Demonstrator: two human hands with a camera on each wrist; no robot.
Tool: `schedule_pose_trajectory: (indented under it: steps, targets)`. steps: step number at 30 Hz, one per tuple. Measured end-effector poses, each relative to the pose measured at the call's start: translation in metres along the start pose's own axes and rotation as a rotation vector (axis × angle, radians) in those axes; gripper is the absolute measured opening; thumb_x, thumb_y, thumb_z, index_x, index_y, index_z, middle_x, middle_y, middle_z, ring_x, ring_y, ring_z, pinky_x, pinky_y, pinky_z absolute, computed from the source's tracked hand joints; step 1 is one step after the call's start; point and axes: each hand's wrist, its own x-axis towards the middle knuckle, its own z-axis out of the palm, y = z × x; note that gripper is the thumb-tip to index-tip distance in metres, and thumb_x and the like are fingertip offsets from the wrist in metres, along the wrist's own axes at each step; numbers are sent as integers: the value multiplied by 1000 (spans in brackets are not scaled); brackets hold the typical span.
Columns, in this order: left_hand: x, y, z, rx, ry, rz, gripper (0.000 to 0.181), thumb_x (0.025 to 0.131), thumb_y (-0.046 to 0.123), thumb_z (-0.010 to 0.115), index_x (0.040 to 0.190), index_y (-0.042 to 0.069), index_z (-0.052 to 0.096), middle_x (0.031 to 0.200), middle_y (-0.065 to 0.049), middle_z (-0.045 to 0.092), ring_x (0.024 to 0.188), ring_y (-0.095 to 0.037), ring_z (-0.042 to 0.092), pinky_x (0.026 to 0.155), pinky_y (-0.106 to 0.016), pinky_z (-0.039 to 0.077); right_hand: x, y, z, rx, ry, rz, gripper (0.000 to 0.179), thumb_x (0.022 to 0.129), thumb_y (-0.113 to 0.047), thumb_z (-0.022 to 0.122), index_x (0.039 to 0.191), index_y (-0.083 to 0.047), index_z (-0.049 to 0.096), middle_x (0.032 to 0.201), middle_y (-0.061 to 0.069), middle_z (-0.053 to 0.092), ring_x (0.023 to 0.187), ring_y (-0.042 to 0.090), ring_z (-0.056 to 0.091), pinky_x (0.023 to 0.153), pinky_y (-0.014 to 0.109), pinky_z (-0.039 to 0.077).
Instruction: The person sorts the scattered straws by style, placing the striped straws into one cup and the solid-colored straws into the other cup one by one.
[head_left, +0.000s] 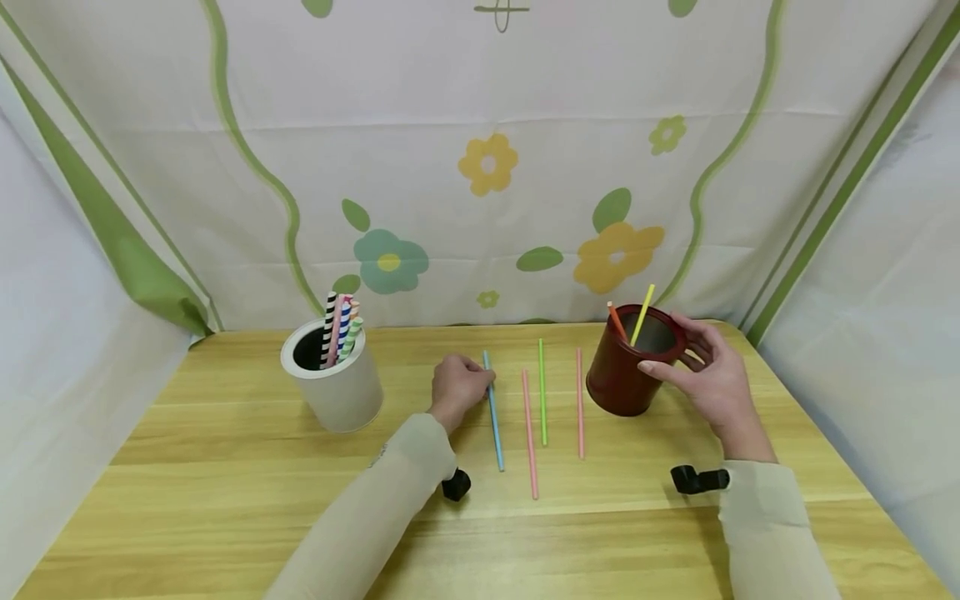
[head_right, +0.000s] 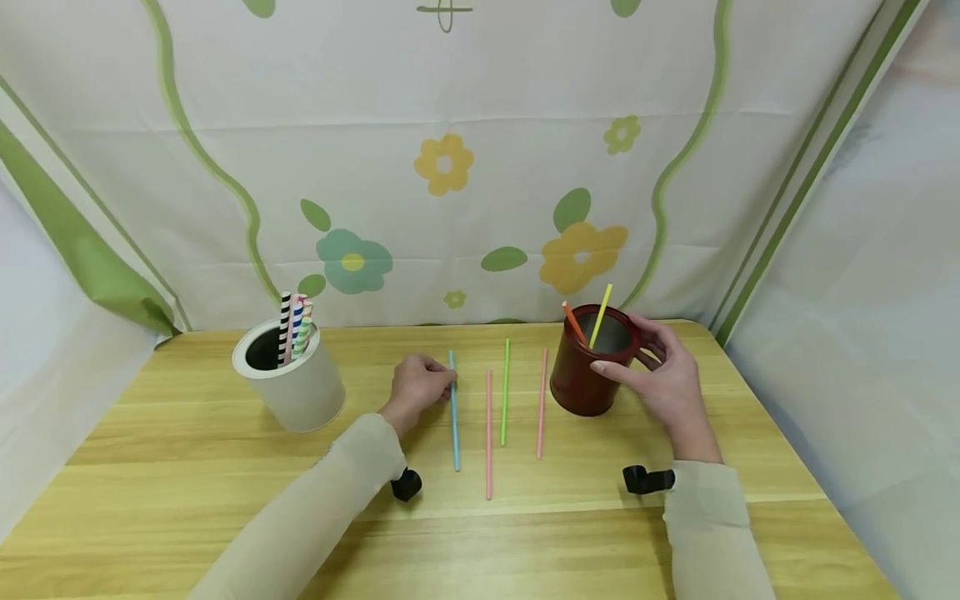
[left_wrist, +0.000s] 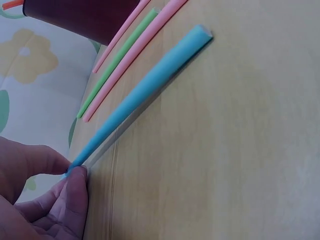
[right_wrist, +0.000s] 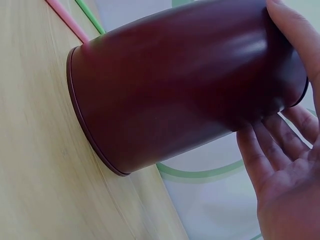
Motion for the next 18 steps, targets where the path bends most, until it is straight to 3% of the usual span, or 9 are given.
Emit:
schedule_pose_trajectory:
  steps: [10, 18]
  targets:
    - [1, -3, -2, -132, 33, -27, 9, 95, 10, 75, 95, 2, 79, 80, -7, 75, 66, -14, 67, 63, -23, 58, 2, 1, 2, -5, 2, -4, 84, 88, -20, 92, 161, -18, 49, 145, -12, 56, 124, -1, 56, 97, 1, 50]
    - [1, 3, -7, -329, 31, -115, 14, 98, 8, 75, 107, -2, 76, 89, -11, 74, 68, -13, 70, 68, -26, 67, 2, 3, 1, 8, 3, -11, 84, 88, -19, 92, 160, -18, 49, 144, -13, 56, 123, 0, 56, 97, 1, 50]
